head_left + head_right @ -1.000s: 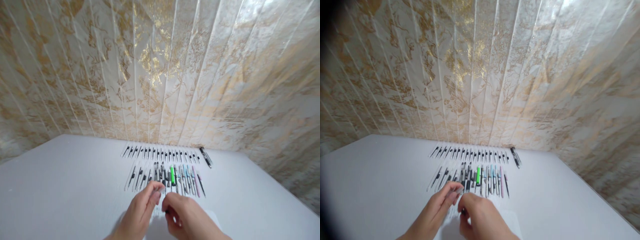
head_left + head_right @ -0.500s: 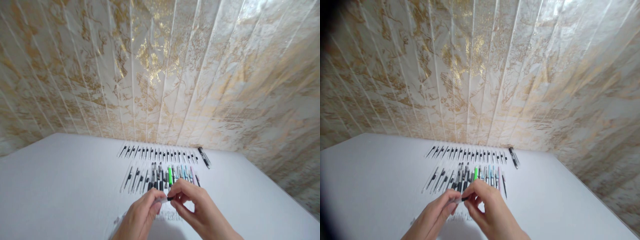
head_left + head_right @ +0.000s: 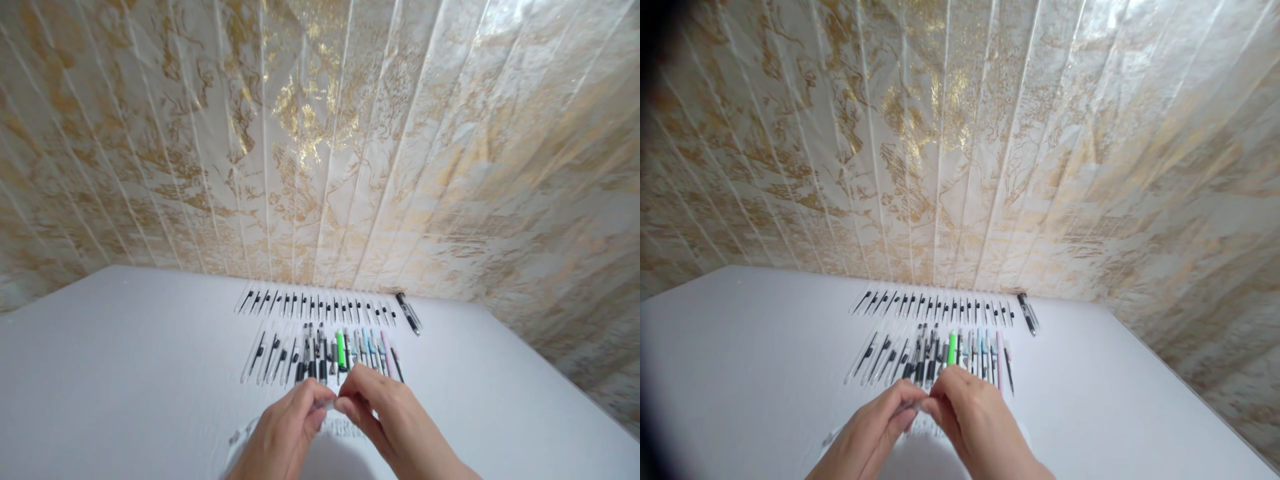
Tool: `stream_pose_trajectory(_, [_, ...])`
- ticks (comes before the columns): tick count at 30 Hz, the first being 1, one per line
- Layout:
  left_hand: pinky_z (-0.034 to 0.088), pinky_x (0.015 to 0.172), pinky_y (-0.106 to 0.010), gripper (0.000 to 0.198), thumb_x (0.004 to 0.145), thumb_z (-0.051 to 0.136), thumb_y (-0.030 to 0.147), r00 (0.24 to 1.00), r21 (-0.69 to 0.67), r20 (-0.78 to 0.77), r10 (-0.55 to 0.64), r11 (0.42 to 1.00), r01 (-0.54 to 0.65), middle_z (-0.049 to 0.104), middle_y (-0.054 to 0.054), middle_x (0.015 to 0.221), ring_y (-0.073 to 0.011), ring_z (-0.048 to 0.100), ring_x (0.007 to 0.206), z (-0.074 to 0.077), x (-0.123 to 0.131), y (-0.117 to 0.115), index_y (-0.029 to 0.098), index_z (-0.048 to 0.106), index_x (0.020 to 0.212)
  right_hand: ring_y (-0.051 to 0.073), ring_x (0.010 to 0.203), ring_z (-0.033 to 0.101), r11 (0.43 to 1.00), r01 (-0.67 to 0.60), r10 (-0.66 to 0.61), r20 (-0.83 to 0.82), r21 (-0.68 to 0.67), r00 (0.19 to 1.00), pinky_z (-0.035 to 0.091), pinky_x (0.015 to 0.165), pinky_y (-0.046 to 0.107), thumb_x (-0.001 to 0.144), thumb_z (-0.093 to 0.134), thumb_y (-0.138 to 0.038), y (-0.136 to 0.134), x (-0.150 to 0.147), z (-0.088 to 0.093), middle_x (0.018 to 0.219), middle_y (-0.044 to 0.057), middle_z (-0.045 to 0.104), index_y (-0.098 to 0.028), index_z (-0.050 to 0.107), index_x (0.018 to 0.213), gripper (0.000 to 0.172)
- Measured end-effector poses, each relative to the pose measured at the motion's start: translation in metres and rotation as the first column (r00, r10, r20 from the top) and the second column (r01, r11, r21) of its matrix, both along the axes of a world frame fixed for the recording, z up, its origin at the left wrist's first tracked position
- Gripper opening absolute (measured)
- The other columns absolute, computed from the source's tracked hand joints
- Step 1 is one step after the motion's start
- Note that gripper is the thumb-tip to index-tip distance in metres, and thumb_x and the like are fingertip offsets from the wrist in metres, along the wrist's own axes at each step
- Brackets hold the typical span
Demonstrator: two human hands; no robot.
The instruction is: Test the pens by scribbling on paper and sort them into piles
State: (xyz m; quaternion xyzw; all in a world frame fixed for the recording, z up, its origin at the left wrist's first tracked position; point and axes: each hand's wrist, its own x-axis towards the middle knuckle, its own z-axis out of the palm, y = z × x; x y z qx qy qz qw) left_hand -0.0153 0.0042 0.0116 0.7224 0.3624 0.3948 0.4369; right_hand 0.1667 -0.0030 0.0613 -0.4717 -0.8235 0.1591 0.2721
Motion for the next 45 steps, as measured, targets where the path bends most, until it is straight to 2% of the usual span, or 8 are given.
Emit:
stream_pose_trajectory(4, [0.042, 0.073, -0.026, 0.021, 0.098, 0.041, 0.029, 0.997, 0.117, -0.05, -0.053, 0.991, 0.059, 0.065, -0.006, 0.091, -0.0205, 0.061, 0.084, -0.001, -0.001, 0.004, 0.022, 0.06, 0.101, 0.013, 0.051, 0.051, 0.998, 0.019, -0.026, 0.128, 0.053, 0.991, 0.035, 0.049, 0.022, 0.102, 0.025, -0.036, -0.001, -0.002, 0.005, 0.061, -0.001, 0.053, -0.021, 0.045, 0.067, 0.043])
stream_pose_trajectory(10, [0.042, 0.073, -0.026, 0.018, 0.098, 0.042, 0.026, 0.999, 0.072, -0.028, -0.046, 0.996, 0.047, 0.066, -0.005, 0.093, -0.0199, 0.062, 0.082, 0.008, 0.003, 0.006, 0.023, 0.06, 0.098, 0.014, 0.061, 0.055, 0.998, -0.005, -0.006, 0.157, 0.07, 0.988, 0.039, 0.054, 0.022, 0.102, 0.026, -0.042, -0.001, 0.001, 0.018, 0.074, 0.002, 0.059, -0.02, 0.052, 0.08, 0.04])
stream_pose_trajectory(15, [0.042, 0.07, -0.026, 0.017, 0.097, 0.042, 0.024, 0.998, 0.121, -0.021, -0.052, 0.991, 0.054, 0.066, -0.004, 0.091, -0.0193, 0.061, 0.08, 0.005, 0.004, 0.006, 0.023, 0.059, 0.099, 0.012, 0.048, 0.049, 0.998, 0.066, -0.068, 0.163, 0.021, 0.984, 0.032, 0.048, 0.022, 0.103, 0.02, -0.043, -0.001, 0.0, 0.009, 0.057, -0.002, 0.052, -0.021, 0.046, 0.064, 0.052])
stream_pose_trajectory(20, [0.043, 0.073, -0.026, 0.017, 0.098, 0.04, 0.024, 0.996, 0.071, -0.07, -0.047, 0.996, 0.052, 0.066, -0.005, 0.093, -0.0198, 0.062, 0.084, 0.008, 0.004, 0.006, 0.023, 0.058, 0.1, 0.014, 0.059, 0.054, 0.998, 0.046, -0.051, 0.14, 0.043, 0.989, 0.036, 0.053, 0.022, 0.101, 0.02, -0.049, -0.002, -0.001, 0.006, 0.07, 0.001, 0.058, -0.021, 0.05, 0.076, 0.048])
stream_pose_trajectory(25, [0.042, 0.072, -0.025, 0.019, 0.099, 0.039, 0.026, 0.997, 0.097, -0.056, -0.051, 0.994, 0.056, 0.066, -0.005, 0.093, -0.0202, 0.062, 0.084, 0.004, 0.004, 0.006, 0.023, 0.058, 0.1, 0.012, 0.048, 0.046, 0.993, 0.108, -0.102, 0.126, -0.046, 0.987, 0.03, 0.049, 0.022, 0.102, 0.019, -0.047, -0.001, 0.001, 0.004, 0.055, -0.004, 0.048, -0.022, 0.042, 0.063, 0.052])
stream_pose_trajectory(31, [0.042, 0.073, -0.025, 0.019, 0.099, 0.039, 0.028, 0.995, 0.047, -0.093, -0.04, 0.998, 0.044, 0.068, -0.005, 0.096, -0.0205, 0.063, 0.087, 0.005, 0.003, 0.007, 0.022, 0.057, 0.102, 0.014, 0.06, 0.053, 0.999, 0.031, -0.028, 0.09, -0.039, 0.996, 0.038, 0.056, 0.021, 0.101, 0.029, -0.037, 0.0, 0.003, 0.012, 0.073, 0.0, 0.057, -0.022, 0.047, 0.084, 0.029])
stream_pose_trajectory(35, [0.043, 0.072, -0.025, 0.019, 0.099, 0.038, 0.027, 0.993, 0.073, -0.108, -0.042, 0.996, 0.05, 0.067, -0.005, 0.097, -0.02, 0.063, 0.087, 0.0, 0.003, 0.008, 0.023, 0.056, 0.102, 0.014, 0.052, 0.049, 0.994, 0.093, -0.084, 0.144, -0.052, 0.986, 0.032, 0.051, 0.022, 0.102, 0.024, -0.038, 0.002, 0.0, 0.004, 0.061, -0.003, 0.051, -0.023, 0.038, 0.069, 0.039])
stream_pose_trajectory(45, [0.046, 0.07, -0.026, 0.02, 0.098, 0.034, 0.022, 0.985, 0.14, -0.168, -0.048, 0.988, 0.072, 0.067, -0.004, 0.097, -0.0186, 0.063, 0.088, -0.001, 0.003, 0.009, 0.023, 0.053, 0.103, 0.013, 0.049, 0.047, 0.99, 0.12, -0.106, 0.155, -0.079, 0.982, 0.028, 0.05, 0.022, 0.102, 0.022, -0.045, 0.002, 0.001, -0.001, 0.057, -0.003, 0.049, -0.022, 0.04, 0.065, 0.047])
